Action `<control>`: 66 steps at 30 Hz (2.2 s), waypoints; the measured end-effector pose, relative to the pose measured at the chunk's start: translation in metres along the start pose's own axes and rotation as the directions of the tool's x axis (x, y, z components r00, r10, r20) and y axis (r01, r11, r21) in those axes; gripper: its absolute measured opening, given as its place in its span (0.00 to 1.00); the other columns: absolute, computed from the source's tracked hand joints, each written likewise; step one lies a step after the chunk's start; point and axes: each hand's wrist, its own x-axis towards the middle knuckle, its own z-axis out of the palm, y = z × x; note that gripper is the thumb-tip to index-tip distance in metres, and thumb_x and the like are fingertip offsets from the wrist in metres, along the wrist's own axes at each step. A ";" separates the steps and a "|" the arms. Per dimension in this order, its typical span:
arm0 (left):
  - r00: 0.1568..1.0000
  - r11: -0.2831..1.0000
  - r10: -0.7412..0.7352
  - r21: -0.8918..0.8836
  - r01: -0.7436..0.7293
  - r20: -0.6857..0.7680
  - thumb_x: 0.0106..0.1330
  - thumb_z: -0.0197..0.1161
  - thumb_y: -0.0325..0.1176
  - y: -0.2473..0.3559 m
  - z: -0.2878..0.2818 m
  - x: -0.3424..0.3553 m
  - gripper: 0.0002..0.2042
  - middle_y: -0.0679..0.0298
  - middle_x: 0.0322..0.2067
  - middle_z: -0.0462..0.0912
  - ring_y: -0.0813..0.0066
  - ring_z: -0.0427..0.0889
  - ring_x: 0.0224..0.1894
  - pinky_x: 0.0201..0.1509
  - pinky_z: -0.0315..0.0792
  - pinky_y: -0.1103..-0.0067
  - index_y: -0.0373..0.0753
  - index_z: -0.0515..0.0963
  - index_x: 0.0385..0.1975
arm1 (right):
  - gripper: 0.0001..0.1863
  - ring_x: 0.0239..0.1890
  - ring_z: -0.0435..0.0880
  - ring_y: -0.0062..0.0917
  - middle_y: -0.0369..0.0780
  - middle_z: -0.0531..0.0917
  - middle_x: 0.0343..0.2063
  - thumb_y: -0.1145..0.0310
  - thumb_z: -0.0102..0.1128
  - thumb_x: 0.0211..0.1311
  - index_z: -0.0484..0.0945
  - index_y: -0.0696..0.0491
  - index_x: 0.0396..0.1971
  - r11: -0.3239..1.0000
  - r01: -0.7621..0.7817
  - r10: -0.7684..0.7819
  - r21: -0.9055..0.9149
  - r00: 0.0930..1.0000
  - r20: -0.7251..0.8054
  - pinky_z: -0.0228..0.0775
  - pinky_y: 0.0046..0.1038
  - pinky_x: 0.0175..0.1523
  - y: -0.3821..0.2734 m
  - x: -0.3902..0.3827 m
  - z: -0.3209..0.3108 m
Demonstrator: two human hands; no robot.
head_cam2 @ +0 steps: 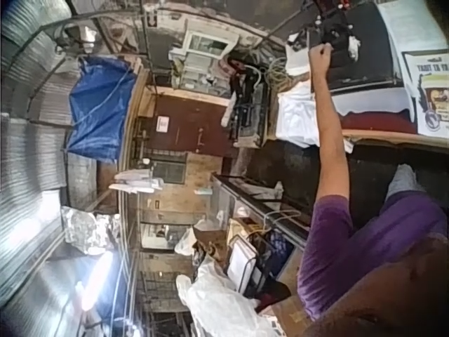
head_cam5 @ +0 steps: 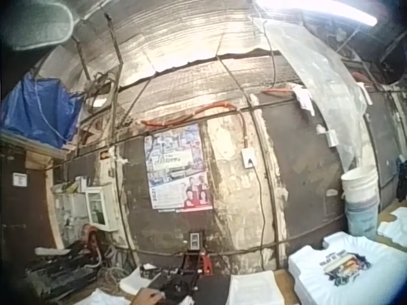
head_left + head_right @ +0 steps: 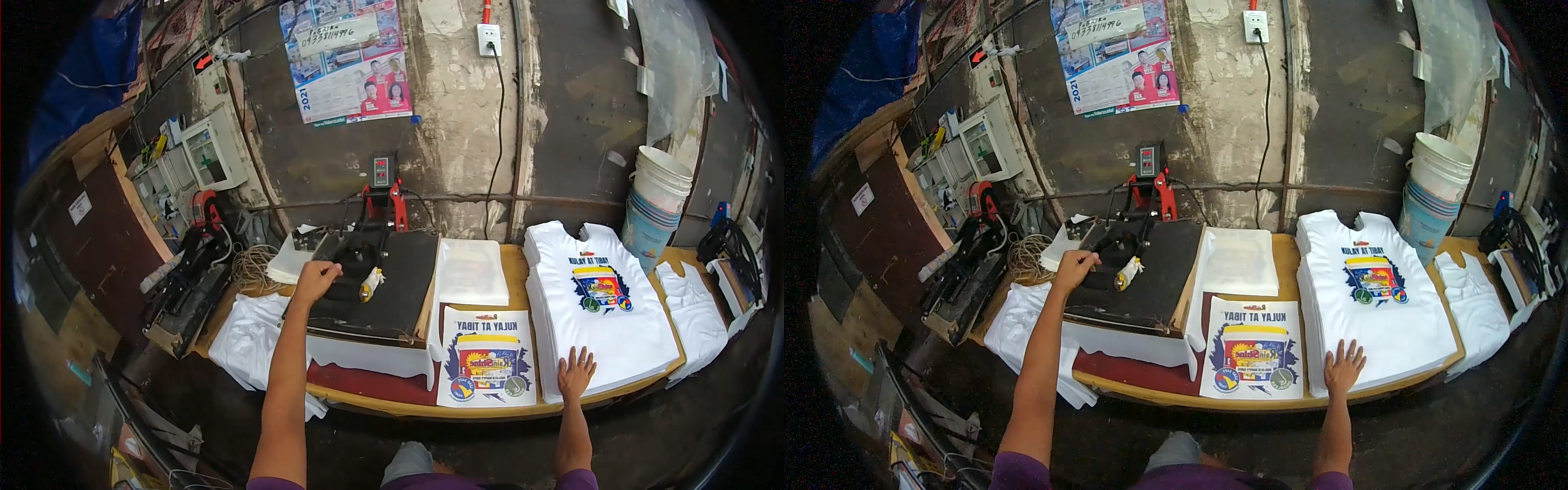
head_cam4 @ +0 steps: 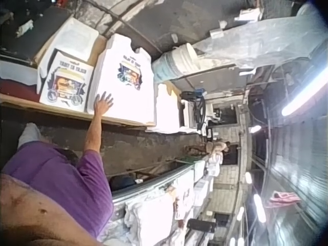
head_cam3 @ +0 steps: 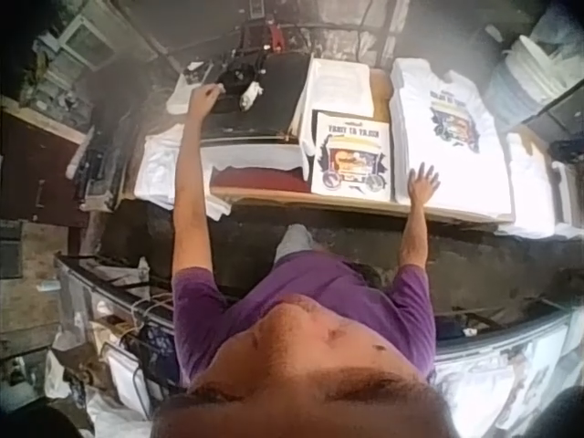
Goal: Operating a heat press machine to apply graphic transfers to white shirts.
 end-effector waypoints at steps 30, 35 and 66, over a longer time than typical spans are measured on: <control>0.999 0.999 -0.036 -0.005 0.036 -0.005 0.61 0.60 0.37 -0.006 0.002 -0.002 0.13 0.58 0.18 0.80 0.75 0.78 0.23 0.30 0.69 0.77 0.31 0.82 0.26 | 0.28 0.68 0.55 0.47 0.48 0.63 0.65 0.50 0.43 0.64 0.69 0.47 0.61 0.999 0.035 -0.034 0.003 0.996 -0.085 0.37 0.48 0.71 0.002 0.000 0.008; 0.999 1.000 -0.023 -0.003 0.023 -0.023 0.62 0.59 0.35 -0.003 0.002 -0.002 0.13 0.65 0.17 0.79 0.81 0.74 0.23 0.29 0.67 0.79 0.30 0.81 0.24 | 0.30 0.70 0.51 0.45 0.47 0.59 0.67 0.48 0.40 0.65 0.67 0.46 0.63 1.000 -0.002 0.002 0.021 1.000 -0.002 0.32 0.47 0.73 -0.002 -0.001 0.001; 0.999 1.000 -0.008 -0.030 0.007 -0.037 0.60 0.60 0.37 -0.007 0.004 -0.002 0.13 0.57 0.17 0.79 0.75 0.77 0.21 0.29 0.68 0.76 0.32 0.82 0.25 | 0.28 0.68 0.55 0.48 0.48 0.64 0.65 0.50 0.43 0.65 0.70 0.46 0.61 0.999 0.033 -0.032 0.008 0.995 -0.090 0.37 0.49 0.71 0.003 -0.002 0.010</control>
